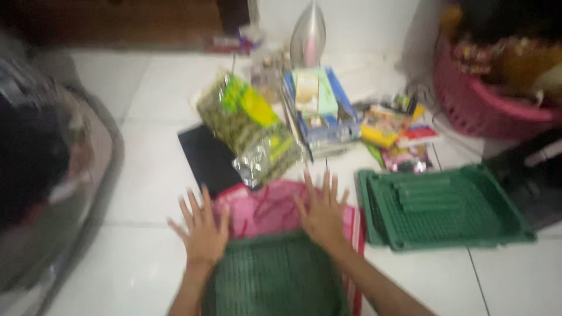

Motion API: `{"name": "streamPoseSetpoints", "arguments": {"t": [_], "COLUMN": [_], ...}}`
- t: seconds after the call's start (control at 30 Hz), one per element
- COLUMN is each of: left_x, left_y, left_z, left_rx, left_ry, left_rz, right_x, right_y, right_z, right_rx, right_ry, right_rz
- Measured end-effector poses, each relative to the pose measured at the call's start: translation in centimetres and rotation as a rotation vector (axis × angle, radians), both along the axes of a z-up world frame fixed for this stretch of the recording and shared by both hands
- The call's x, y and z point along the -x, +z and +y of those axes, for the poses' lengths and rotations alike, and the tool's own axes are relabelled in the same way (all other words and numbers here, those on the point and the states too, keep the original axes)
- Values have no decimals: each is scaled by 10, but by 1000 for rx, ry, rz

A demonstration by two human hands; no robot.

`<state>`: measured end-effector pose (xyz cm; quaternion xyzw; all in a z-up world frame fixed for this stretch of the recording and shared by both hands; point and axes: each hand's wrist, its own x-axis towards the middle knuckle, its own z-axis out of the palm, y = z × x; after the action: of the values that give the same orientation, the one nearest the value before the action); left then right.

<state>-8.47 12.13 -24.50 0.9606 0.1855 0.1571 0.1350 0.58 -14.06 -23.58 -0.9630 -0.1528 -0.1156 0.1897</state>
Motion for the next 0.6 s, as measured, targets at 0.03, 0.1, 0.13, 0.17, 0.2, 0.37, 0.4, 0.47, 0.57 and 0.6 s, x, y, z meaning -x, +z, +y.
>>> {"name": "streamPoseSetpoints", "arguments": {"t": [0.03,0.1,0.13,0.17,0.2,0.37,0.4,0.47,0.57,0.6], "left_x": [0,-4,-11,-15,-19,-2,-1,-8,-6,8], "left_y": [7,20,26,30,27,-18,-21,-19,-5,-1], "left_z": [1,3,7,7,6,-12,-9,-3,2,-6], "left_rx": [-15,-26,-32,-38,-29,-55,-16,59,105,135], "left_ry": [6,18,25,32,47,90,96,87,92,78], "left_rz": [-24,-70,-96,-122,-130,200,195,175,20,-4], "right_x": [-1,-2,-10,-16,-22,-6,-7,-16,-23,-10], "right_y": [6,14,17,17,12,-43,-49,-52,-39,-31], "right_z": [3,3,9,13,13,-6,-6,-5,-13,-25], "right_rx": [4,0,-18,-35,-2,144,89,-24,-299,-293], "right_ry": [7,26,40,53,56,7,-2,-36,48,31], "right_rz": [-53,-132,-163,-194,-184,-63,31,208,84,69]}}
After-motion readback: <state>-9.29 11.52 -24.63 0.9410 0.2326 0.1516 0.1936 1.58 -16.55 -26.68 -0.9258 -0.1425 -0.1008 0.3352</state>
